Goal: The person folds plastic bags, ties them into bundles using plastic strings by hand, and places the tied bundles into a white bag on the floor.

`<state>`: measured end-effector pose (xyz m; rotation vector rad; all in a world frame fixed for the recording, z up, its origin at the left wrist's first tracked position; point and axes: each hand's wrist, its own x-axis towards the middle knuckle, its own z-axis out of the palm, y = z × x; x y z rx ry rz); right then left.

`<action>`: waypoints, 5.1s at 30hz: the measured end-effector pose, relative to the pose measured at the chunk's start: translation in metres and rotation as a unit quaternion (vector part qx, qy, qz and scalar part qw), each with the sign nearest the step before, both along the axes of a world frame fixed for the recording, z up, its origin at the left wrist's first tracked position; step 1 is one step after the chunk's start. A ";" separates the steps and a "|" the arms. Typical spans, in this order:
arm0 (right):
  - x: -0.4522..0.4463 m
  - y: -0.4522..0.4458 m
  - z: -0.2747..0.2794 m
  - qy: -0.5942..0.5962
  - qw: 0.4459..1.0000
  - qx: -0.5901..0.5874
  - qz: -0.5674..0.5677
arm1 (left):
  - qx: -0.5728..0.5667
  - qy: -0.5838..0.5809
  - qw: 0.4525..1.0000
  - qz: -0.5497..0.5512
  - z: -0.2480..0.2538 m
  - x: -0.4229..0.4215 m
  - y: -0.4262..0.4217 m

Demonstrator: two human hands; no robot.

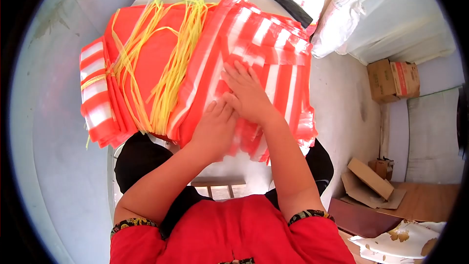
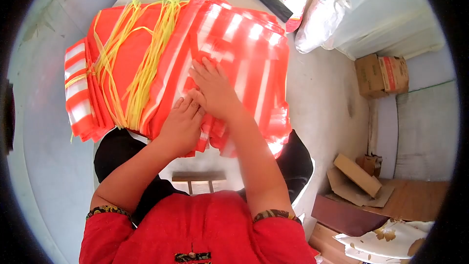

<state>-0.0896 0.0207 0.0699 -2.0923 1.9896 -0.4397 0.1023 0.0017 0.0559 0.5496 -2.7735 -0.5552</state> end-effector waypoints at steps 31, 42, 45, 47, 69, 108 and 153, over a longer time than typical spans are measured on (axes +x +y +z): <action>-0.038 -0.049 -0.006 0.008 0.957 -0.111 -0.267 | 0.014 0.002 0.999 -0.040 -0.008 0.019 0.003; 0.025 0.017 0.010 -0.182 0.952 -0.078 -0.232 | 0.093 0.026 0.992 -0.086 0.020 0.018 0.014; 0.025 0.004 0.009 -0.203 0.948 -0.065 -0.236 | 0.163 0.093 0.950 -0.250 0.006 0.016 0.006; 0.028 0.000 0.011 -0.184 0.950 -0.072 -0.240 | 0.244 -0.009 0.943 -0.224 0.040 0.023 0.003; 0.034 0.006 0.027 -0.338 0.878 -0.029 -0.338 | 0.118 0.061 0.925 0.356 -0.024 0.096 -0.146; 0.014 0.068 0.027 -0.618 0.693 -0.072 -0.363 | 0.629 0.184 0.754 0.040 0.033 -0.041 -0.025; -0.024 0.087 0.006 -0.637 0.729 -0.042 -0.246 | -0.110 0.120 0.983 0.085 0.013 -0.068 -0.049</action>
